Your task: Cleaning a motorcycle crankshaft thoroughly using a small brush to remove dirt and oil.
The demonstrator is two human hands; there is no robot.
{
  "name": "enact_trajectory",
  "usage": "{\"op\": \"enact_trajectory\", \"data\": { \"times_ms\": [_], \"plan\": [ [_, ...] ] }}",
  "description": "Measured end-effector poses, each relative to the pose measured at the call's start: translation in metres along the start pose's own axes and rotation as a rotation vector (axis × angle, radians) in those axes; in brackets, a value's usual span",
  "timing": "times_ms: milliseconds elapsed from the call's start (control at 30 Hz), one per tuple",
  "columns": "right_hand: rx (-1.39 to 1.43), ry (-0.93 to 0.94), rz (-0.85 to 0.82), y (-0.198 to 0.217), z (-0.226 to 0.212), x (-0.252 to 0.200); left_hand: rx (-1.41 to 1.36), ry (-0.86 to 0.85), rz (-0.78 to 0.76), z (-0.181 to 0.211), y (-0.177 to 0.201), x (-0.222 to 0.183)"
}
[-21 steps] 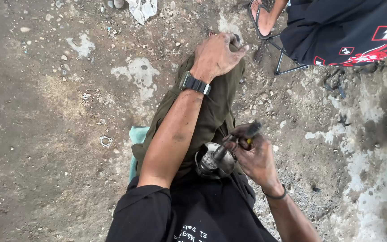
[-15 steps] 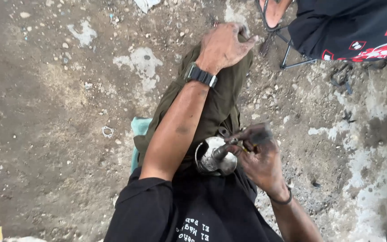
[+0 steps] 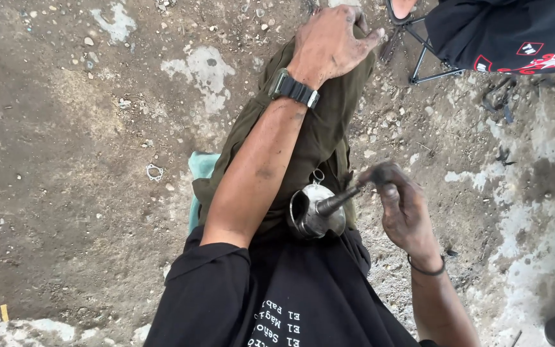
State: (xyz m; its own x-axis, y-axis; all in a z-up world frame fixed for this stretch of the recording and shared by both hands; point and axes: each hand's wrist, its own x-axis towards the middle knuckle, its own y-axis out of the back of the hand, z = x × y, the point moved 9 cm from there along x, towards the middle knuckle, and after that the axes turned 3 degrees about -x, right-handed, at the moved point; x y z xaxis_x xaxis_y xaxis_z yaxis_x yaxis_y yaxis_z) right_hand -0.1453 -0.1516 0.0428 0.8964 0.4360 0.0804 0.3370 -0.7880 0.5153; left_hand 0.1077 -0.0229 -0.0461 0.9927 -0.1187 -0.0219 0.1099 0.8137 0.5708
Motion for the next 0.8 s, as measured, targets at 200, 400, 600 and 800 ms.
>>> {"op": "enact_trajectory", "data": {
  "times_ms": [200, 400, 600, 800],
  "plan": [
    [0.004, -0.191, -0.043, -0.017, 0.032, -0.027, -0.048, -0.037, -0.024, 0.007, 0.006, -0.008],
    [-0.483, -0.565, -0.132, -0.024, 0.043, -0.016, 0.01, -0.08, -0.023, 0.011, 0.006, -0.007],
    [-0.492, -0.244, -0.114, -0.023, 0.035, -0.017, -1.825, -0.857, -0.421, -0.03, -0.066, 0.031],
    [-0.415, -0.19, 0.019, 0.014, 0.015, -0.011, -0.107, -0.154, 0.072, 0.029, 0.041, -0.04]
  ]
}}
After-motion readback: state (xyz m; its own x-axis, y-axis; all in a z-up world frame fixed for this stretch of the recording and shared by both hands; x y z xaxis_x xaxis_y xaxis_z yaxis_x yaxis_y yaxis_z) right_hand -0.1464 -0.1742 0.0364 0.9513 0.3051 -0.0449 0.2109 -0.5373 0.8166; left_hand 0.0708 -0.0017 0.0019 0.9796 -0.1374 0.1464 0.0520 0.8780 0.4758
